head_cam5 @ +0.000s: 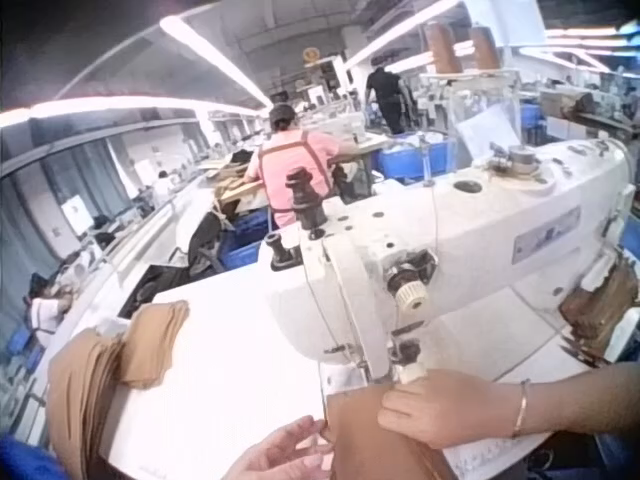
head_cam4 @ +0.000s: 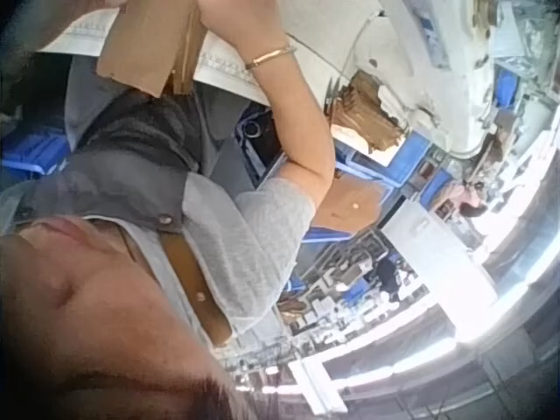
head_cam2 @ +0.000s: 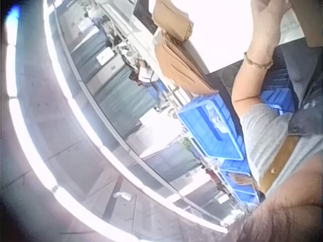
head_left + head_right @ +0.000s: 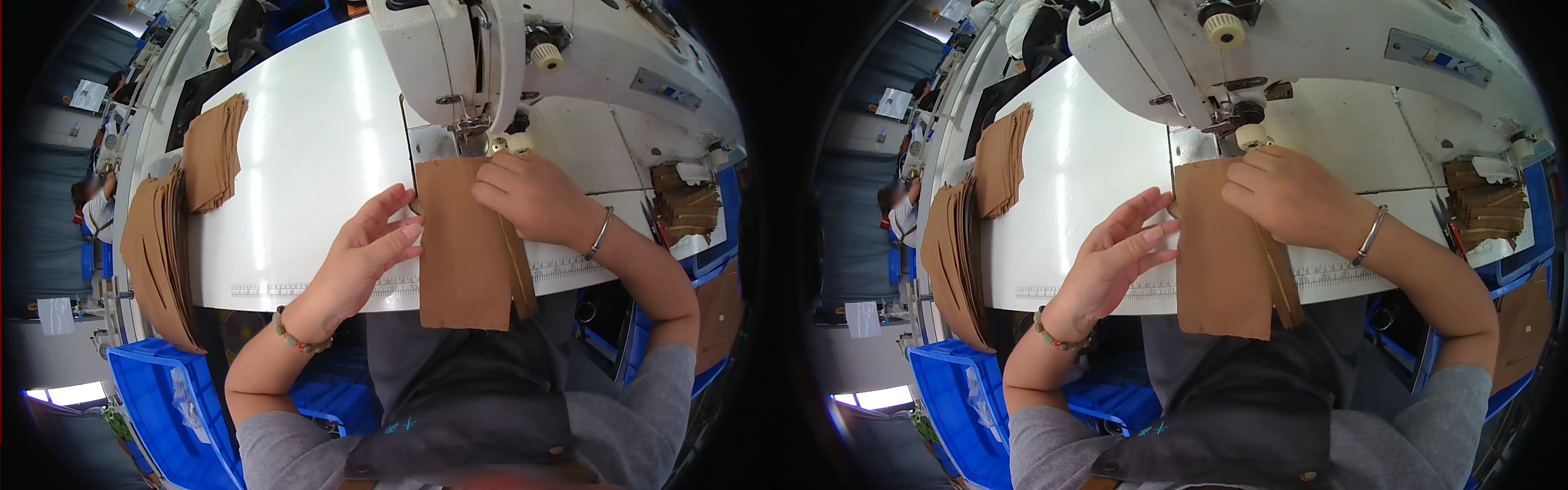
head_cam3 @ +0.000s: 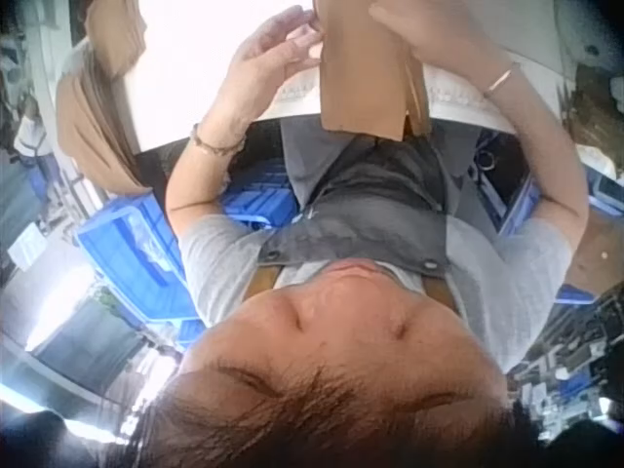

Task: Sewing a zipper onto a piece of leather using an industrial sewing machine.

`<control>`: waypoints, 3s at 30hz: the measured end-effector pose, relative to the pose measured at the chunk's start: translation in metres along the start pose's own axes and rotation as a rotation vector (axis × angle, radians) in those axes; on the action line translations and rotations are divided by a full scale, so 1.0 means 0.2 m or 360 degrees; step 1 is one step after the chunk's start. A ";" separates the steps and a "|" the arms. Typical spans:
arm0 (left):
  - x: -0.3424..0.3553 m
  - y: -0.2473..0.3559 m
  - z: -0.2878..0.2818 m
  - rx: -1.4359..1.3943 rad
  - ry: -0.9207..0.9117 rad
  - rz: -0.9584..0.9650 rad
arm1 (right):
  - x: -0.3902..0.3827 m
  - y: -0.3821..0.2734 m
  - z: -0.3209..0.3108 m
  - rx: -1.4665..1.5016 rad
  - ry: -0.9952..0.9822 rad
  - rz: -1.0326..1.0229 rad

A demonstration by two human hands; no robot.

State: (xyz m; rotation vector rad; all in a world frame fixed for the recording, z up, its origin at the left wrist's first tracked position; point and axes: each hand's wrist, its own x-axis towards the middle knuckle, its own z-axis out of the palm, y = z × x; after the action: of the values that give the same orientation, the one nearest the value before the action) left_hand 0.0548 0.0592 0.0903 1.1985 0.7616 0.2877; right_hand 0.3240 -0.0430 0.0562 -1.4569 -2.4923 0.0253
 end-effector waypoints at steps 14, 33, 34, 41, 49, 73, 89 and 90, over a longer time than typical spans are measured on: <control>0.22 0.06 -0.01 0.1055 -0.0499 0.0098 | -0.01 0.08 0.08 -0.0171 0.0447 -0.0025; 0.30 -0.14 0.09 0.2421 0.0140 0.1364 | 0.02 0.05 0.06 -0.0260 0.0406 0.0074; 0.30 -0.13 0.09 0.2422 0.0141 0.1364 | 0.01 0.05 0.05 -0.0299 0.0392 0.0069; 0.30 -0.12 0.10 0.2531 0.0120 0.1356 | 0.03 0.03 0.05 -0.0248 0.0537 0.0075; 0.33 -0.10 0.10 0.2512 0.0081 0.1399 | 0.02 0.04 0.07 -0.0189 0.0513 0.0133; -0.19 -0.33 0.24 0.2124 -0.0029 0.1493 | 0.01 0.00 0.06 -0.0204 0.0312 0.0015; -0.26 -0.37 0.23 0.2156 0.0093 0.1600 | -0.29 -0.58 0.03 -0.0179 0.0122 0.0022; -0.24 -0.34 0.21 0.2157 0.0094 0.1599 | -0.29 -0.59 0.03 -0.0231 0.0139 0.0005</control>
State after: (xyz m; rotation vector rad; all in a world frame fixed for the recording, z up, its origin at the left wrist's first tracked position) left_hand 0.0361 -0.0245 0.0535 2.8513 0.2543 0.6672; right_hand 0.2490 -0.1502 0.0542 -1.4827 -2.4662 -0.2187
